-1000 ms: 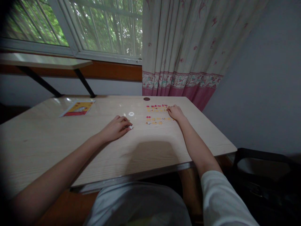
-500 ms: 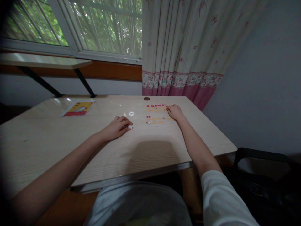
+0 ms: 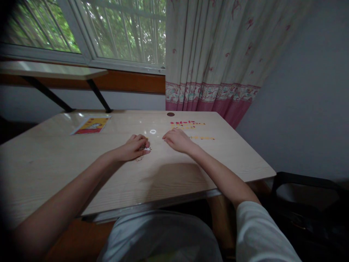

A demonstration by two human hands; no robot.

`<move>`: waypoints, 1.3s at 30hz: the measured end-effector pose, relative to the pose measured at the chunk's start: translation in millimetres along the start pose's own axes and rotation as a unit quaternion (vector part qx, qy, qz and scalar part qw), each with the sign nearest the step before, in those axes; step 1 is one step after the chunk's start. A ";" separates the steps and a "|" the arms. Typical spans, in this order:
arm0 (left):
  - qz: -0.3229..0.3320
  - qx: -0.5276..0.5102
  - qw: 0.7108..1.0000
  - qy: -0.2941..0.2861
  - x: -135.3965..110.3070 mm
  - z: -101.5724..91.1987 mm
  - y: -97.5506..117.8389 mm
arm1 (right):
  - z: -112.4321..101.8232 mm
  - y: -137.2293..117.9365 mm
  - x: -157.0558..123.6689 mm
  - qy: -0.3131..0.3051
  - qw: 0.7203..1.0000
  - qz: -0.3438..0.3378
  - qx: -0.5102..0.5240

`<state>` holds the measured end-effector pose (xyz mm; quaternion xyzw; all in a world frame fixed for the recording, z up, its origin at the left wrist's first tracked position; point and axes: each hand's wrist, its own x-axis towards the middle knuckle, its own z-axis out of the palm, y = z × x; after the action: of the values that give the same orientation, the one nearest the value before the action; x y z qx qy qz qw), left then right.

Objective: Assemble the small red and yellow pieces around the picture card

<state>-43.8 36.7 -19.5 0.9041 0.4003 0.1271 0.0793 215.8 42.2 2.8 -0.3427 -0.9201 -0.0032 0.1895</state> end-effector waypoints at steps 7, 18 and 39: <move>0.008 -0.027 1.000 -0.001 -0.6 -5.0 7.7 | 22.2 -43.2 4.6 -0.027 0.999 0.025 0.040; -0.008 0.019 1.000 0.018 -3.6 -15.4 4.8 | 42.5 -57.0 6.4 -0.012 0.996 0.089 0.015; 0.006 0.017 1.000 0.021 -4.7 -18.2 8.6 | 48.3 -50.5 16.8 0.000 0.986 0.112 0.123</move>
<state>-46.2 28.2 -0.8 0.9049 0.3984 0.1398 0.0541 155.4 20.6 -29.8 -0.4180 -0.8692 0.1312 0.2294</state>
